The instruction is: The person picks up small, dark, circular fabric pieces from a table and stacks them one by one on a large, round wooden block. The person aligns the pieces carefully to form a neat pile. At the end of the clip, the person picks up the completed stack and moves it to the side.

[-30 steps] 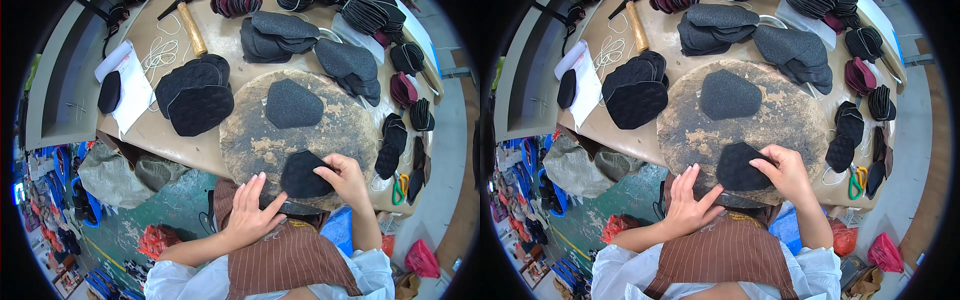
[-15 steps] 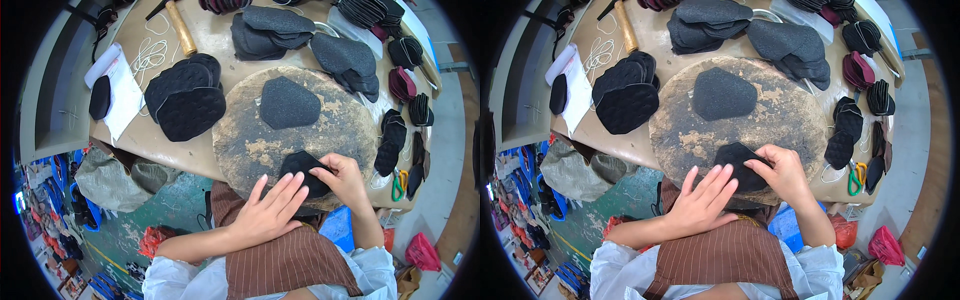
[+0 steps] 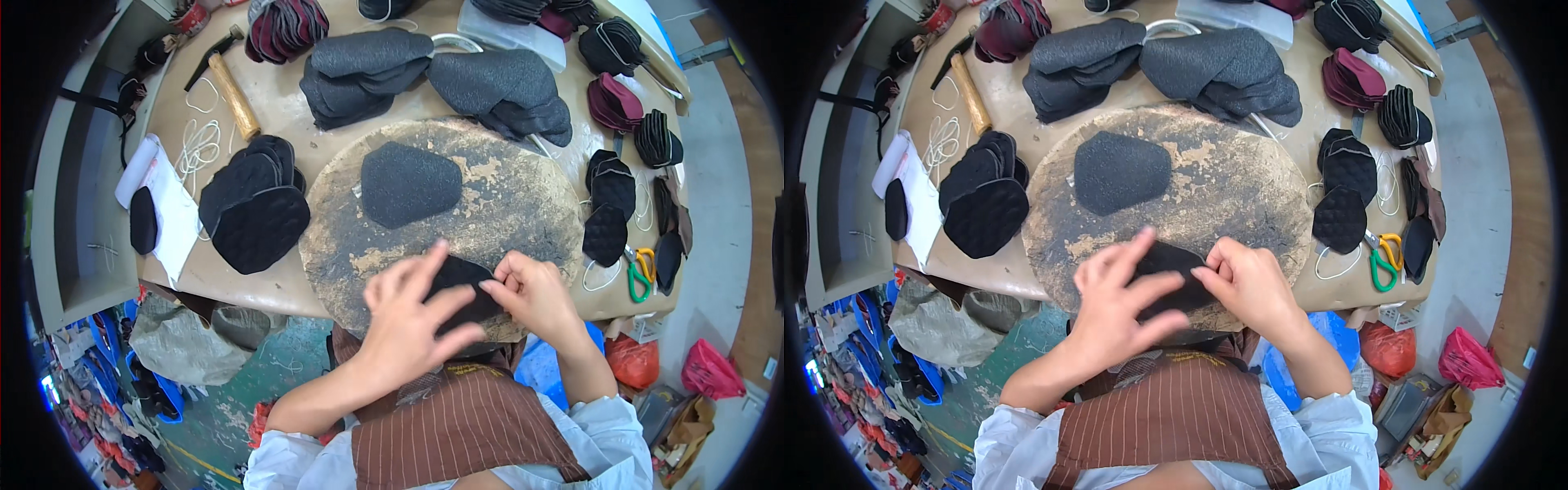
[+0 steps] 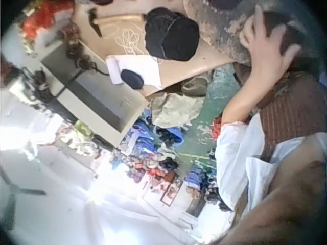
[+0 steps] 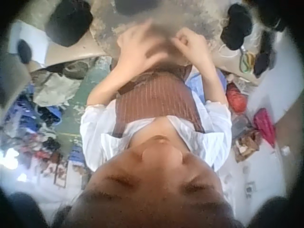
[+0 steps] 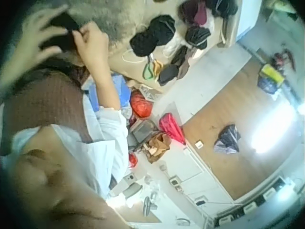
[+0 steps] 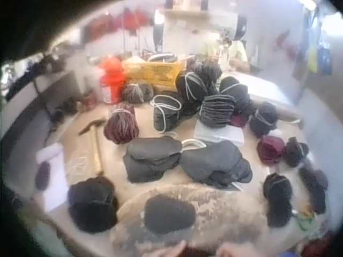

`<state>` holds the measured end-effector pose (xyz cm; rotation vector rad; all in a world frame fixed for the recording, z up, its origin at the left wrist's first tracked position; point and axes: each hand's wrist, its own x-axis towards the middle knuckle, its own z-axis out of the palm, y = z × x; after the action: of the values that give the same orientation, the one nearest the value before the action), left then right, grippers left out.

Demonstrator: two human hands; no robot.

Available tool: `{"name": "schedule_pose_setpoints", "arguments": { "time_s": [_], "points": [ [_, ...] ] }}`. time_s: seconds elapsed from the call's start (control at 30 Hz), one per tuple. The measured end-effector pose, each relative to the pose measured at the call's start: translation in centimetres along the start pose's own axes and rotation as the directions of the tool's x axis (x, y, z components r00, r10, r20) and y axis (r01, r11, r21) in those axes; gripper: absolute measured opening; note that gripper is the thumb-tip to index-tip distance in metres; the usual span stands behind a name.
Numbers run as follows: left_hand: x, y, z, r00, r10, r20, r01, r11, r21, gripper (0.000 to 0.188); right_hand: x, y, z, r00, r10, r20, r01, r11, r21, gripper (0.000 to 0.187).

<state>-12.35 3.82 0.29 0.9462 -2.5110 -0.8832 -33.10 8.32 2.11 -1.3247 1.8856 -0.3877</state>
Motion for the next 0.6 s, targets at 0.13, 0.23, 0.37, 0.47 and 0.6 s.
{"name": "schedule_pose_setpoints", "arguments": {
  "time_s": [0.13, 0.23, 0.37, 0.47, 0.6],
  "points": [
    [-1.9, -0.5, -1.2, 0.905, -0.413, 0.097, 0.344, 0.579, -0.739, 0.059, -2.2, 1.0, -0.4, 0.931, -0.358, -0.072, 0.363, 0.888, 0.284, 0.019],
    [-2.0, -2.3, -4.9, 0.793, -0.450, -0.411, 0.069, 0.737, -0.672, 0.057, -2.3, 3.0, -1.9, 0.932, -0.195, -0.305, 0.303, 0.882, 0.361, 0.022],
    [-1.7, -7.9, -9.6, 0.651, -0.255, -0.715, 0.428, 0.901, 0.068, 0.051, -1.5, 10.2, -6.7, 0.688, -0.017, -0.726, -0.061, 0.995, -0.082, 0.036],
    [0.0, -7.3, -8.0, 0.818, 0.055, -0.573, 0.328, 0.773, 0.543, 0.039, -2.4, 15.1, -6.9, 0.670, -0.125, -0.732, -0.274, 0.875, -0.400, 0.053],
    [2.2, -4.3, -2.9, 0.937, 0.193, -0.290, -0.023, 0.864, 0.503, 0.026, -2.2, 12.6, -5.5, 0.630, -0.136, -0.764, -0.252, 0.896, -0.367, 0.044]
  ]
}}
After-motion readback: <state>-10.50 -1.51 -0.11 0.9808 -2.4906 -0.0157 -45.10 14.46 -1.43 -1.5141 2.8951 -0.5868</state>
